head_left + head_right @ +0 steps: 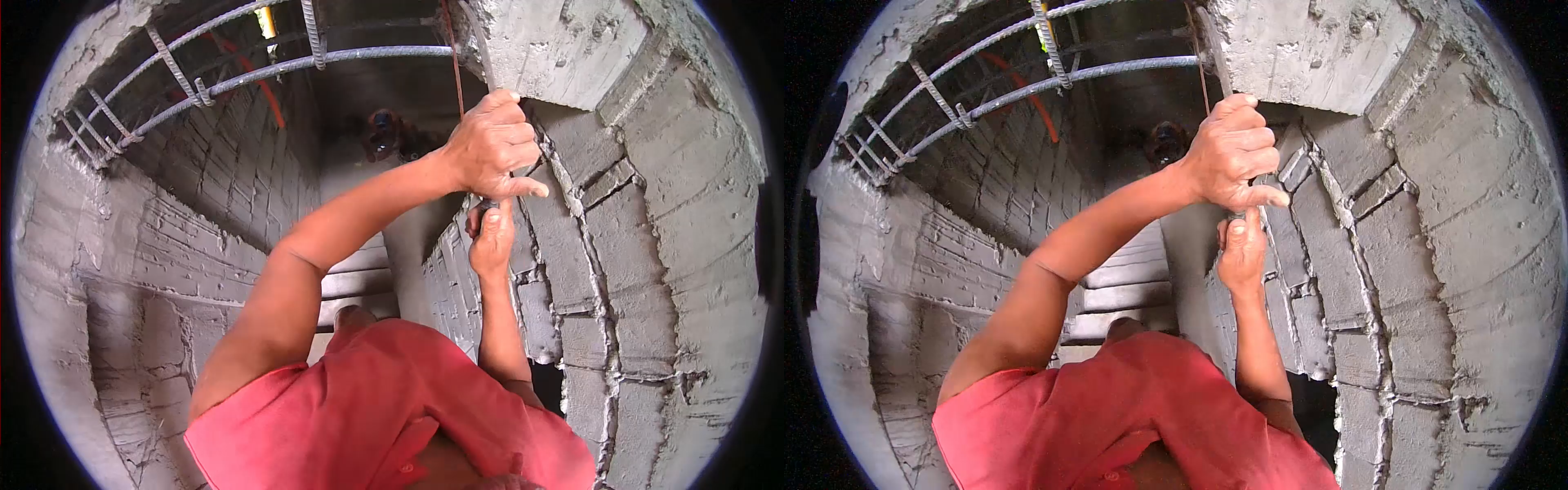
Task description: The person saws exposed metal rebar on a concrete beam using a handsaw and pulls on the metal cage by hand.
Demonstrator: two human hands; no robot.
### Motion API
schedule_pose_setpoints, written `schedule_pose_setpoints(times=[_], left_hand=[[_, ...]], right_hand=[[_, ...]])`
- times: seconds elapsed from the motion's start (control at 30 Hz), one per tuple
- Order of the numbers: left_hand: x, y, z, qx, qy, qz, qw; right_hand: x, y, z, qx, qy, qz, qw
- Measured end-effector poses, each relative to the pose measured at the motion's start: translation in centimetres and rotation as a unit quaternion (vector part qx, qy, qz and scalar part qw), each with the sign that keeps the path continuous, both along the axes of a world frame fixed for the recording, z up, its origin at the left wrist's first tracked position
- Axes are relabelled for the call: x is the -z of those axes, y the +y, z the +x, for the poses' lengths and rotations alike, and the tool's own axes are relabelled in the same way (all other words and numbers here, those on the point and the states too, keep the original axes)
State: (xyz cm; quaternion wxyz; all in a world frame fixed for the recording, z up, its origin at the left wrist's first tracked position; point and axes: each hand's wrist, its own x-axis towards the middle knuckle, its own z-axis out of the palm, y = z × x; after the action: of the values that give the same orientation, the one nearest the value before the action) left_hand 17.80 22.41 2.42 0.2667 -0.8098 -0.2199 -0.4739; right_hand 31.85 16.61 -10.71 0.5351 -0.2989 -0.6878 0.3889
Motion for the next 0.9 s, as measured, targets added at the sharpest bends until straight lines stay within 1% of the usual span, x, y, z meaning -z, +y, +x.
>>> schedule_pose_setpoints(times=[0.03, 0.1, 0.17, 0.2, 0.23, 0.27, 0.3, 0.33, 0.37, 0.4, 0.43, 0.5, 0.57, 0.6, 0.67, 0.7, 0.77, 0.83, 0.87, 0.9], left_hand=[[0.1, 0.0, 0.0, 0.033, -0.053, 0.050, 0.997], [0.4, -0.5, -0.3, 0.047, -0.051, 0.051, 0.996], [0.0, -1.1, -0.7, 0.029, -0.002, 0.007, 1.000], [-0.9, -1.5, -1.4, 0.020, 0.027, -0.016, 0.999], [-1.5, -1.2, -1.5, 0.021, 0.032, -0.006, 0.999], [-2.0, -0.8, -1.6, 0.024, 0.036, -0.001, 0.999], [-2.1, -0.5, -1.7, 0.027, 0.037, -0.004, 0.999], [-2.5, 0.0, -1.4, 0.054, 0.010, 0.017, 0.998], [-2.6, 0.3, -1.1, 0.044, -0.001, 0.016, 0.999], [-2.4, 0.3, -0.7, 0.045, -0.017, 0.028, 0.998], [-2.1, 0.5, -0.3, 0.045, -0.032, 0.041, 0.998], [-0.5, 0.5, 0.2, 0.063, -0.033, 0.037, 0.997], [-0.6, 0.2, 0.3, 0.051, -0.049, 0.044, 0.996], [-0.7, -0.3, -0.1, 0.040, -0.039, 0.029, 0.998], [-0.3, -0.7, -0.5, 0.046, -0.032, 0.028, 0.998], [-0.3, -0.4, -0.8, 0.049, -0.028, 0.028, 0.998], [-0.6, 0.4, -0.9, 0.056, -0.011, 0.036, 0.998], [-0.8, 0.9, -0.6, 0.056, -0.012, 0.048, 0.997], [-1.3, 1.5, -0.8, 0.024, -0.008, 0.075, 0.997], [-1.6, 1.9, -0.9, 0.025, -0.008, 0.066, 0.997]], right_hand=[[0.7, 0.3, 0.1, -0.001, 0.003, -0.002, 1.000], [1.8, 0.6, 0.3, 0.015, -0.035, 0.047, 0.998], [-0.7, -0.6, 0.0, 0.014, -0.027, 0.042, 0.999], [-1.7, -1.5, 0.0, 0.037, -0.049, 0.033, 0.998], [-2.9, -1.7, -0.1, 0.057, -0.071, 0.031, 0.995], [-4.2, -1.9, 0.0, 0.052, -0.076, 0.017, 0.996], [-5.2, -2.6, 0.2, 0.045, -0.086, -0.004, 0.995], [-5.9, -2.6, 0.6, 0.028, -0.085, -0.014, 0.996], [-6.3, -2.4, 0.7, 0.018, -0.095, -0.013, 0.995], [-6.5, -2.6, 0.7, 0.022, -0.077, -0.031, 0.996], [-6.4, -2.6, 0.9, 0.026, -0.057, -0.048, 0.997], [-1.7, -0.2, 1.4, 0.017, -0.046, -0.012, 0.999], [-2.8, -0.9, 0.4, 0.037, -0.038, 0.013, 0.999], [-3.0, -0.6, 0.1, 0.039, -0.033, 0.021, 0.998], [-2.6, -0.8, -0.2, 0.069, -0.069, 0.088, 0.991], [-2.5, -0.8, -0.3, 0.071, -0.068, 0.094, 0.991], [-2.4, -0.9, -0.5, 0.031, -0.029, 0.019, 0.999], [-3.4, 0.2, -0.2, 0.026, -0.038, 0.027, 0.999], [-3.7, 0.8, 0.0, 0.040, -0.061, 0.049, 0.996], [-4.0, 1.0, 0.3, 0.056, -0.082, 0.070, 0.993]])
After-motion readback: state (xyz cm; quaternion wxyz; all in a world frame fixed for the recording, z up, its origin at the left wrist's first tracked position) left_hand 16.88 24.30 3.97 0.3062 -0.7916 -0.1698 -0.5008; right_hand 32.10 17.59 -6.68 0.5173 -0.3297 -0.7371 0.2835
